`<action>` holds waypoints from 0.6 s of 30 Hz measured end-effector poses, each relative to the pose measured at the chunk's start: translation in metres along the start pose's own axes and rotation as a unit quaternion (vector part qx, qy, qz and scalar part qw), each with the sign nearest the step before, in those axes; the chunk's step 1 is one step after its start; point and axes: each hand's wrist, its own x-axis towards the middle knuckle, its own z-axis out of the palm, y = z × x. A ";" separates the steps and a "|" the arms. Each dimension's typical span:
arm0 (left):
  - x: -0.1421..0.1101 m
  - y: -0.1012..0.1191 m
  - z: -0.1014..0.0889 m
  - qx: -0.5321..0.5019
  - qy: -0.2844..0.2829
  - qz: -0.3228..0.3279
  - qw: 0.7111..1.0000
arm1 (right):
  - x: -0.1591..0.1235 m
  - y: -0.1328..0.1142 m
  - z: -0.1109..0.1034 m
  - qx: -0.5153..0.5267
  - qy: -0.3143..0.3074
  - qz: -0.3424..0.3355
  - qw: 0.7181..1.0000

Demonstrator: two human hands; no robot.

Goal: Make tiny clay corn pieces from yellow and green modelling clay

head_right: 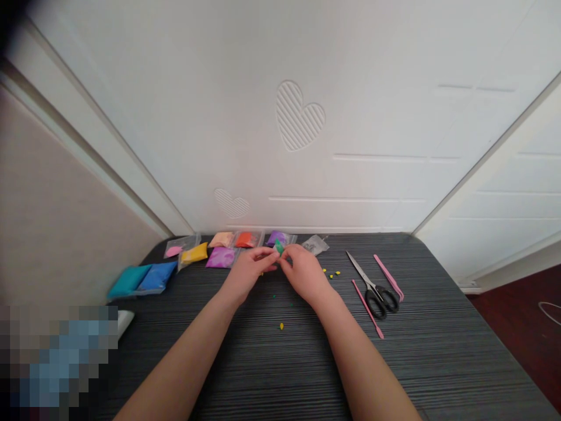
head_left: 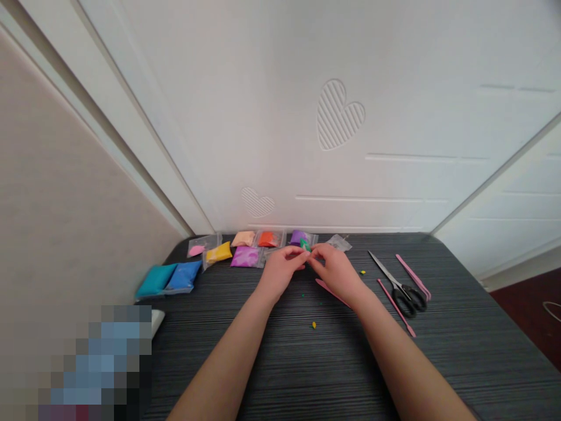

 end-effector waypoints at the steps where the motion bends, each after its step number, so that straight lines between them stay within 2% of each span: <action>1: 0.000 0.001 0.000 0.006 0.001 -0.001 1.000 | 0.000 0.000 0.000 -0.002 0.001 -0.001 1.000; 4: -0.001 0.004 -0.002 0.018 -0.002 -0.003 1.000 | -0.001 -0.001 0.000 -0.004 0.004 -0.004 1.000; 10: -0.004 0.010 -0.010 0.015 -0.056 0.004 0.998 | -0.002 0.000 -0.002 0.004 0.001 -0.012 1.000; 14: -0.004 0.007 -0.010 0.005 -0.045 0.007 0.999 | -0.001 0.000 -0.002 0.005 -0.003 -0.015 1.000; 18: -0.001 -0.001 -0.008 0.049 -0.028 0.005 0.998 | -0.002 -0.001 -0.001 -0.001 -0.013 -0.016 1.000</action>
